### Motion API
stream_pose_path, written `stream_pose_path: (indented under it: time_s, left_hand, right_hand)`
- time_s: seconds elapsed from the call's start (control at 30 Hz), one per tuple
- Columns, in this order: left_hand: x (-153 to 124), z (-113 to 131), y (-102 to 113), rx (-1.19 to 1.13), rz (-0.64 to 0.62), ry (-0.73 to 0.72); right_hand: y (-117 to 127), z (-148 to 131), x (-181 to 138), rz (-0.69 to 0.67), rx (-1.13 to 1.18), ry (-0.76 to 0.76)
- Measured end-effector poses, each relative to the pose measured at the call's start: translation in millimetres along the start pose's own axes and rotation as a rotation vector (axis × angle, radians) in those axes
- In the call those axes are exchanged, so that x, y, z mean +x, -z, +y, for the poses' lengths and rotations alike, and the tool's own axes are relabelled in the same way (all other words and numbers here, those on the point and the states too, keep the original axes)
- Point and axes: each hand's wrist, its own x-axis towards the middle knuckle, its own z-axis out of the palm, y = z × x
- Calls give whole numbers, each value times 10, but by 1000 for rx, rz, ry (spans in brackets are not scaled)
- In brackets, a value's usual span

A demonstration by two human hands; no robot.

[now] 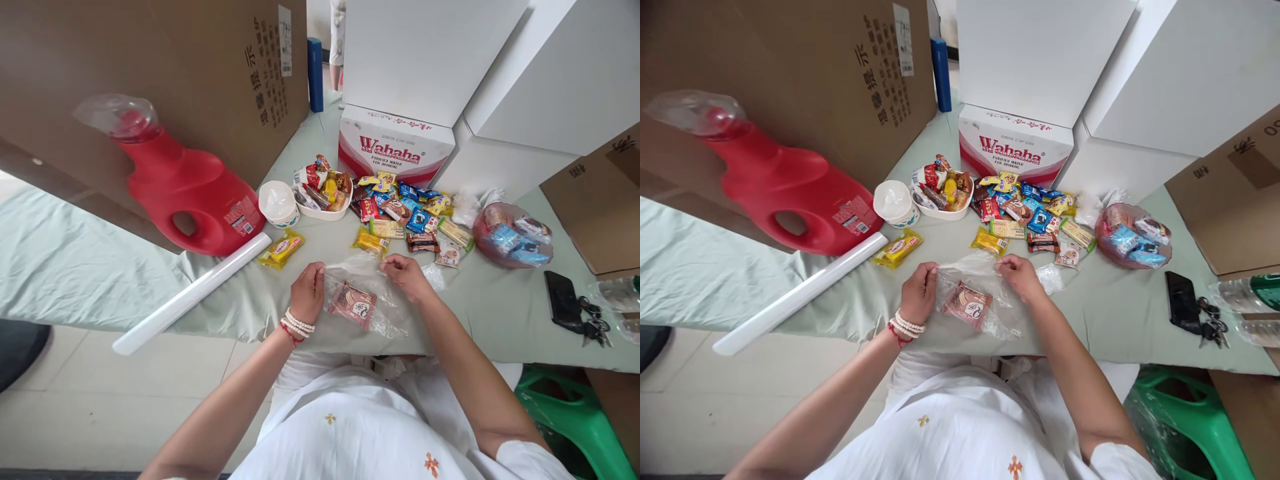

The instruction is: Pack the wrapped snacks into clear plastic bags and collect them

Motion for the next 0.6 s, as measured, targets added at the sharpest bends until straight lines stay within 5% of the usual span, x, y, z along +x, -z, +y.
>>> stream_pose_path:
  time_s: [0.13,0.27,0.33,0.47,0.6]
  left_hand:
    - [8,17,-36,78,0,86]
    - [30,42,-43,118,30,147]
    - [42,39,-20,108,44,144]
    - [57,6,76,91,27,168]
    - [20,31,238,178,145,46]
  right_hand:
    - [487,154,-64,192,-124,-41]
    - [666,177,-396,422,-435,118]
    - [597,150,-665,327,-497,224]
    - [324,128,-1119,-151,-652,452]
    - [238,116,-1153,-220,-744,546]
